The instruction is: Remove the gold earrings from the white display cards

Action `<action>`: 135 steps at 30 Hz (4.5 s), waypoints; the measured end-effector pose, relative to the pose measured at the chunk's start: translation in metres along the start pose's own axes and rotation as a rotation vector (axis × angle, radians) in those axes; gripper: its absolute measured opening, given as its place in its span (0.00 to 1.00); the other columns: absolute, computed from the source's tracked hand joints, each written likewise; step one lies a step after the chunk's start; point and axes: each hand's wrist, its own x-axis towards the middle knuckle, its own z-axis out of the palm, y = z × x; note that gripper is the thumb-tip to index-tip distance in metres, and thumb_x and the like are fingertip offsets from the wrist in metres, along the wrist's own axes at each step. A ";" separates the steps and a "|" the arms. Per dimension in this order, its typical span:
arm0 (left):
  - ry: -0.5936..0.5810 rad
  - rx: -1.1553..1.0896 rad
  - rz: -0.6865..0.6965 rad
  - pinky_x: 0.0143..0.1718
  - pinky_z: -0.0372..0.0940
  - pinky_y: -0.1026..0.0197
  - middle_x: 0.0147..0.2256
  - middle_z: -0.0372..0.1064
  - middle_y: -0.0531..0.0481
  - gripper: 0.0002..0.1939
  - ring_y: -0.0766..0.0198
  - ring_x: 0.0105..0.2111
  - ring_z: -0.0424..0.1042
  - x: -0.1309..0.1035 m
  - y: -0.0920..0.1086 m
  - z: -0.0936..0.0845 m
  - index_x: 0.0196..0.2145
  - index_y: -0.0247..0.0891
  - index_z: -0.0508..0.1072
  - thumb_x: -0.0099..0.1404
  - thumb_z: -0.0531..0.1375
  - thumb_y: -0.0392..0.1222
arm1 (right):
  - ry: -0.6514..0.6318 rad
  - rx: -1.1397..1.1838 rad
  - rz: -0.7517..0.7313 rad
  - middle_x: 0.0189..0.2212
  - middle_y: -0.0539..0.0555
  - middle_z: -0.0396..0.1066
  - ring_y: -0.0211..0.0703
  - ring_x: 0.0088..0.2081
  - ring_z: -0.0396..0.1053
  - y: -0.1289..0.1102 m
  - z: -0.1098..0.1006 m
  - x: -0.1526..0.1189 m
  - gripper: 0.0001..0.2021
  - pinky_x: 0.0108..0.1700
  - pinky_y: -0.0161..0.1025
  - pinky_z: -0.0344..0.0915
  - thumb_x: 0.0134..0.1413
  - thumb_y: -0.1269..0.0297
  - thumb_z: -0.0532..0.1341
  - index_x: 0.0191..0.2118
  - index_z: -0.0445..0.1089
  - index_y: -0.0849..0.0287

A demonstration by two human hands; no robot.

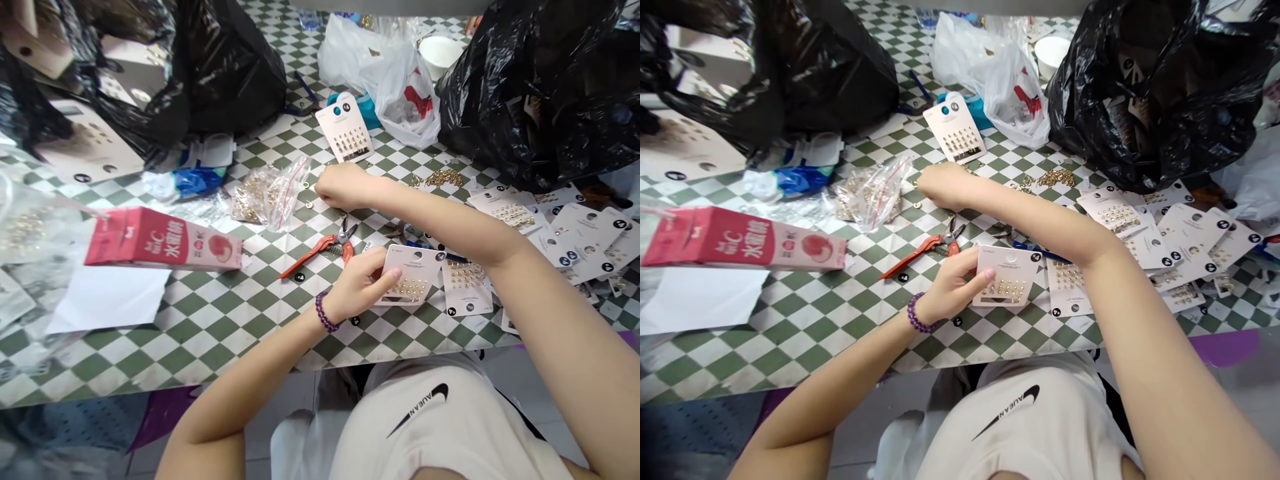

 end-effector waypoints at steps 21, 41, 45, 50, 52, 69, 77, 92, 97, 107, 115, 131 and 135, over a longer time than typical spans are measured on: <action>0.031 -0.323 -0.358 0.35 0.67 0.61 0.44 0.70 0.43 0.19 0.61 0.38 0.70 0.002 -0.011 -0.001 0.47 0.35 0.68 0.67 0.52 0.51 | 0.311 1.552 0.313 0.30 0.47 0.71 0.24 0.26 0.68 -0.037 -0.063 -0.175 0.04 0.32 0.24 0.71 0.57 0.68 0.60 0.37 0.68 0.63; 0.108 -0.529 -0.494 0.20 0.70 0.69 0.44 0.70 0.45 0.23 0.70 0.24 0.71 0.005 -0.008 -0.001 0.47 0.39 0.65 0.61 0.60 0.56 | 0.754 0.343 0.128 0.34 0.54 0.74 0.35 0.37 0.72 -0.055 0.068 -0.226 0.08 0.41 0.35 0.71 0.58 0.75 0.58 0.40 0.73 0.61; 0.086 -0.526 -0.483 0.19 0.70 0.69 0.43 0.69 0.46 0.24 0.71 0.24 0.70 0.005 -0.008 -0.002 0.46 0.39 0.64 0.59 0.61 0.58 | 0.848 0.274 0.117 0.35 0.54 0.74 0.36 0.38 0.72 -0.054 0.068 -0.222 0.08 0.42 0.35 0.71 0.56 0.76 0.59 0.40 0.73 0.61; 0.051 -0.514 -0.473 0.19 0.70 0.69 0.43 0.68 0.46 0.23 0.70 0.25 0.71 0.005 -0.007 -0.002 0.46 0.40 0.64 0.61 0.60 0.57 | 0.824 0.272 0.086 0.37 0.56 0.73 0.36 0.40 0.71 -0.054 0.069 -0.221 0.11 0.43 0.35 0.71 0.57 0.79 0.57 0.42 0.72 0.63; 0.051 -0.520 -0.481 0.20 0.71 0.69 0.43 0.68 0.46 0.22 0.70 0.25 0.71 0.006 -0.007 -0.003 0.46 0.40 0.64 0.61 0.60 0.57 | 0.814 0.270 0.073 0.36 0.55 0.73 0.37 0.40 0.71 -0.054 0.070 -0.220 0.10 0.42 0.36 0.71 0.57 0.78 0.56 0.40 0.72 0.62; -0.038 -0.446 -0.509 0.16 0.67 0.69 0.30 0.71 0.51 0.23 0.71 0.18 0.67 0.007 -0.005 -0.009 0.50 0.39 0.66 0.63 0.57 0.56 | 0.700 0.131 -0.116 0.36 0.54 0.75 0.38 0.37 0.72 -0.047 0.074 -0.222 0.08 0.40 0.37 0.70 0.55 0.78 0.58 0.38 0.72 0.61; -0.036 -0.236 -0.445 0.16 0.65 0.69 0.35 0.69 0.47 0.20 0.72 0.19 0.65 0.006 -0.004 -0.006 0.47 0.39 0.71 0.65 0.55 0.55 | 0.690 0.003 -0.094 0.33 0.52 0.74 0.38 0.35 0.69 -0.046 0.076 -0.225 0.08 0.39 0.37 0.69 0.55 0.76 0.57 0.37 0.72 0.60; 0.033 0.183 -0.290 0.27 0.60 0.65 0.28 0.61 0.51 0.17 0.65 0.30 0.62 0.003 -0.001 -0.002 0.36 0.38 0.71 0.69 0.49 0.52 | 0.618 -0.062 -0.016 0.33 0.50 0.74 0.36 0.34 0.68 -0.058 0.074 -0.219 0.10 0.35 0.34 0.66 0.59 0.74 0.55 0.34 0.74 0.58; 0.017 0.209 -0.292 0.30 0.60 0.63 0.28 0.61 0.50 0.21 0.64 0.31 0.62 0.002 -0.001 -0.003 0.34 0.37 0.71 0.69 0.48 0.55 | 0.605 -0.007 0.040 0.32 0.52 0.73 0.36 0.35 0.68 -0.057 0.079 -0.216 0.13 0.38 0.34 0.67 0.60 0.77 0.53 0.34 0.74 0.59; -0.052 0.038 -0.336 0.30 0.62 0.62 0.30 0.64 0.49 0.21 0.63 0.31 0.65 0.002 -0.001 -0.007 0.40 0.38 0.72 0.68 0.48 0.56 | 0.553 0.097 -0.110 0.34 0.52 0.73 0.36 0.36 0.70 -0.059 0.031 -0.230 0.13 0.39 0.34 0.70 0.60 0.73 0.55 0.47 0.70 0.59; -0.082 -0.044 -0.317 0.29 0.66 0.63 0.34 0.68 0.47 0.20 0.62 0.34 0.68 0.000 -0.003 -0.003 0.44 0.40 0.71 0.69 0.48 0.55 | 0.326 -0.101 0.003 0.34 0.51 0.71 0.39 0.38 0.69 0.005 -0.042 -0.119 0.10 0.41 0.39 0.64 0.56 0.72 0.58 0.40 0.75 0.59; -0.092 -0.045 -0.305 0.27 0.68 0.62 0.35 0.69 0.46 0.18 0.62 0.32 0.70 0.000 -0.004 -0.002 0.43 0.38 0.70 0.69 0.49 0.53 | 0.211 -0.041 0.170 0.33 0.54 0.69 0.37 0.34 0.62 0.036 -0.015 -0.061 0.02 0.34 0.36 0.55 0.51 0.73 0.58 0.31 0.66 0.61; -0.093 -0.063 -0.340 0.26 0.68 0.62 0.35 0.68 0.45 0.19 0.63 0.30 0.70 0.000 -0.006 -0.002 0.43 0.37 0.70 0.68 0.49 0.53 | 0.304 0.215 0.214 0.23 0.51 0.60 0.33 0.28 0.57 0.021 -0.034 -0.073 0.11 0.33 0.35 0.56 0.57 0.74 0.51 0.24 0.58 0.62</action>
